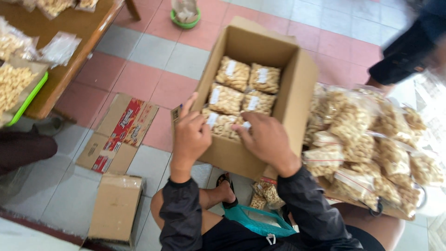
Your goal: Packing and inspecting small plastic bags of snacks into a cardboard box.
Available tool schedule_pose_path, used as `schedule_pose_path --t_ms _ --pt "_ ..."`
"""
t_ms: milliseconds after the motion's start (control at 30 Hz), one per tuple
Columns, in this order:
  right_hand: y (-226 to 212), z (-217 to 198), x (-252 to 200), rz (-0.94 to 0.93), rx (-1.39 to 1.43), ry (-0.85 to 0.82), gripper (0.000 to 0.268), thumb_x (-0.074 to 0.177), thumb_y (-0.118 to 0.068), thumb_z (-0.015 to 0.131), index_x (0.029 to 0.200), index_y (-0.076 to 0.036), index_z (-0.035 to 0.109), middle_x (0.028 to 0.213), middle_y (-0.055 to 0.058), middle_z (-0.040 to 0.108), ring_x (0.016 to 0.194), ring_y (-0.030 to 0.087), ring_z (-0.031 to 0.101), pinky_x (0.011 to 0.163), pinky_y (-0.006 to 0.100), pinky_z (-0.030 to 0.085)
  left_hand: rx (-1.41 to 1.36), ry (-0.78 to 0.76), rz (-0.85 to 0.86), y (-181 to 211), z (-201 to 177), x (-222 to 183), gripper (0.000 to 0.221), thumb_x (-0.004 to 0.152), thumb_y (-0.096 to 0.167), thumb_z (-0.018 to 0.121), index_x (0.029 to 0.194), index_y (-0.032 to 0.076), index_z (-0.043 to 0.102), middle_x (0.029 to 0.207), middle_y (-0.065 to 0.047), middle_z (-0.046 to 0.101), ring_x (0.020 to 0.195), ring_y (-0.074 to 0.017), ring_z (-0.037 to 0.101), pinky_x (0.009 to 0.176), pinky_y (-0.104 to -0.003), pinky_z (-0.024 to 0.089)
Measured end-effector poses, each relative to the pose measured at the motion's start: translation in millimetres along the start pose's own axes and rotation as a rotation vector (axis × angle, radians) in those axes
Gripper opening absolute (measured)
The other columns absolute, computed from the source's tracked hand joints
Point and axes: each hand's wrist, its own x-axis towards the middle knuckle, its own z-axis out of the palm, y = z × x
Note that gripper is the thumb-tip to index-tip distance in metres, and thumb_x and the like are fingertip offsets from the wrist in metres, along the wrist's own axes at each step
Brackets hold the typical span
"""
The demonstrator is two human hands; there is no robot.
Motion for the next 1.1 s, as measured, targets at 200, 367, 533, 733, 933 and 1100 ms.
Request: schedule_pose_path --t_ms 200,367,533,733,933,1100 --pt "15 3 -15 -0.097 0.09 0.192 0.029 0.091 -0.027 0.067 0.107 -0.002 0.069 0.085 0.015 0.071 0.084 0.038 0.07 0.077 0.048 0.054 0.021 0.019 0.077 11 0 -4 0.017 0.074 -0.01 0.049 0.058 -0.007 0.055 0.065 -0.02 0.058 0.123 -0.0491 0.055 0.109 -0.054 0.041" --pt "36 -8 -24 -0.127 0.059 0.284 0.024 0.092 -0.031 0.068 0.101 -0.009 0.07 0.082 0.006 0.07 0.08 0.028 0.069 0.078 0.04 0.052 0.246 -0.147 -0.081 24 1 -2 0.02 0.078 -0.006 0.049 0.069 -0.009 0.066 0.076 -0.025 0.065 0.133 -0.0449 0.049 0.112 -0.05 0.04" --pt "53 0 -29 -0.104 0.096 0.197 0.02 0.091 -0.031 0.065 0.097 -0.012 0.071 0.08 0.005 0.071 0.082 0.027 0.069 0.083 0.04 0.048 0.589 -0.416 -0.142 70 35 27 0.021 0.084 0.015 0.059 0.1 0.009 0.071 0.102 -0.01 0.068 0.131 -0.0361 0.048 0.108 -0.054 0.035" --pt "110 62 -39 -0.098 0.354 0.315 0.008 0.078 -0.012 0.07 0.084 -0.009 0.072 0.072 0.008 0.067 0.078 0.033 0.065 0.082 0.044 0.048 -0.169 -0.465 -0.081 93 106 59 0.031 0.103 0.028 0.043 0.103 0.006 0.066 0.105 -0.012 0.063 0.112 -0.0379 0.058 0.094 -0.048 0.046" --pt "94 -26 -63 -0.112 0.612 0.48 0.01 0.089 -0.007 0.067 0.094 -0.007 0.076 0.077 0.011 0.072 0.079 0.038 0.07 0.081 0.05 0.055 -0.39 -0.557 -0.173 112 97 54 0.036 0.102 0.046 0.045 0.111 0.018 0.065 0.125 -0.007 0.056 0.126 -0.0352 0.052 0.102 -0.049 0.045" --pt "113 -72 -113 0.121 0.688 0.629 0.011 0.089 -0.007 0.069 0.098 -0.003 0.075 0.079 0.011 0.075 0.084 0.027 0.073 0.086 0.044 0.055 -0.291 -0.624 -0.166 142 75 59 0.033 0.095 0.027 0.059 0.125 0.012 0.057 0.126 -0.022 0.055 0.115 -0.0492 0.057 0.092 -0.06 0.051"
